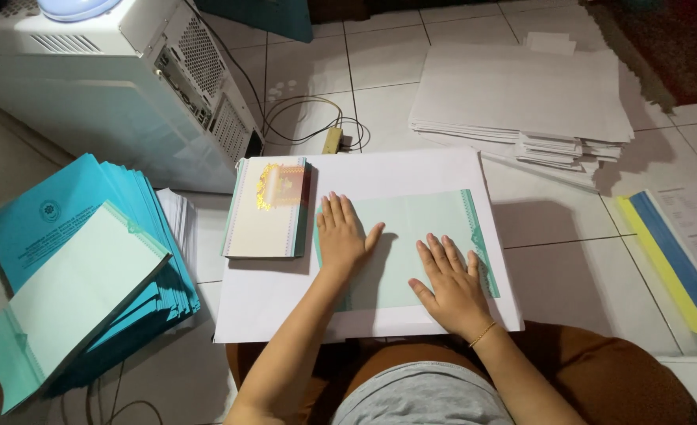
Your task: The person sits on the floor and folds a stack of light blue papers in half by hand. They repeatedly smooth the crease with both hands, occasionally open the folded paper to check the alignment, and then close it again.
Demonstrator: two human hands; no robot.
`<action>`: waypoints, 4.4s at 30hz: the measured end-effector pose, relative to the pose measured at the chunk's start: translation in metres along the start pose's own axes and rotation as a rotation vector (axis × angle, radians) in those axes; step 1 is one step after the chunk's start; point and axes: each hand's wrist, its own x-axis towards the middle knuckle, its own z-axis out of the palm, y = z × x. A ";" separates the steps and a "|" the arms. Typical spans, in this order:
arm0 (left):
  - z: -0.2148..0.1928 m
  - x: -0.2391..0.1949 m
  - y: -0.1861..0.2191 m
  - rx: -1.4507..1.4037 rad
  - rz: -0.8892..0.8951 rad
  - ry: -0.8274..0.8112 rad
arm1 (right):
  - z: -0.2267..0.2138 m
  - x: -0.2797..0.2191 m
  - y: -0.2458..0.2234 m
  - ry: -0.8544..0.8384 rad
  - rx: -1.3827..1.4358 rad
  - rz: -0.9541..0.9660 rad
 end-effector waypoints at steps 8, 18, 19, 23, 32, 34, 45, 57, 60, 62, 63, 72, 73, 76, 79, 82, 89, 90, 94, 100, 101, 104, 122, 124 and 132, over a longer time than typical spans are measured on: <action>-0.050 -0.107 0.010 -0.078 0.135 -0.237 | -0.001 0.000 -0.002 -0.016 -0.013 0.014; -0.065 -0.109 0.013 -0.091 0.089 -0.282 | -0.011 0.042 -0.024 -0.154 -0.038 0.053; -0.065 -0.111 0.012 -0.092 0.093 -0.282 | -0.009 0.059 -0.026 -0.153 -0.039 0.056; -0.070 -0.112 0.014 -0.099 0.089 -0.256 | -0.009 0.108 -0.027 -0.091 -0.005 0.053; -0.011 -0.107 -0.006 -0.062 0.185 0.057 | 0.033 -0.011 -0.026 0.078 -0.063 -0.151; -0.013 -0.107 -0.006 -0.059 0.196 0.040 | 0.034 -0.020 -0.025 0.081 -0.080 -0.191; -0.069 -0.109 0.012 -0.117 0.086 -0.253 | -0.003 0.097 -0.029 -0.046 0.020 0.019; -0.065 -0.107 0.012 -0.072 0.102 -0.290 | -0.013 0.026 -0.037 -0.185 -0.024 -0.052; -0.066 -0.108 0.012 -0.060 0.106 -0.294 | -0.004 0.098 -0.031 -0.084 0.026 -0.001; -0.068 -0.110 0.012 -0.078 0.100 -0.271 | 0.002 0.128 -0.026 -0.059 0.026 0.025; -0.069 -0.110 0.012 -0.097 0.099 -0.250 | 0.004 0.143 -0.024 -0.032 0.025 0.056; -0.066 -0.110 0.012 -0.119 0.098 -0.245 | -0.014 -0.016 -0.034 -0.187 -0.006 -0.099; -0.047 -0.110 0.007 -0.121 0.098 -0.252 | -0.002 -0.028 -0.016 -0.194 -0.004 -0.096; -0.008 -0.108 -0.003 -0.020 0.161 0.050 | 0.016 -0.056 0.031 0.043 -0.058 -0.120; -0.006 -0.110 -0.003 0.017 0.154 0.029 | 0.010 -0.064 0.056 0.027 0.001 0.162; -0.006 -0.108 -0.003 0.008 0.163 0.046 | 0.011 -0.057 0.055 0.094 0.051 0.293; -0.045 -0.109 0.006 -0.064 0.150 -0.063 | 0.014 -0.013 -0.017 -0.077 -0.116 0.002; -0.064 -0.112 0.011 -0.129 0.114 -0.210 | 0.007 -0.002 -0.027 -0.111 -0.041 -0.028; -0.063 -0.111 0.010 -0.115 0.115 -0.208 | -0.003 0.071 -0.027 -0.062 0.011 0.004; -0.058 -0.109 0.010 -0.091 0.100 -0.200 | -0.011 0.061 -0.029 -0.078 -0.036 0.063; -0.057 -0.108 0.009 -0.094 0.093 -0.210 | -0.013 0.047 -0.032 -0.099 -0.040 0.065; -0.056 -0.102 0.013 -0.108 0.056 -0.237 | -0.007 0.023 -0.028 -0.102 -0.055 0.053; -0.002 -0.120 0.015 -0.076 0.190 -0.001 | 0.025 0.026 -0.009 0.061 -0.084 0.012; -0.006 -0.129 0.016 -0.062 0.280 0.114 | 0.023 0.025 -0.010 0.127 -0.079 -0.014; -0.005 0.000 -0.003 -0.029 -0.003 -0.006 | 0.009 0.023 -0.017 -0.019 -0.051 0.041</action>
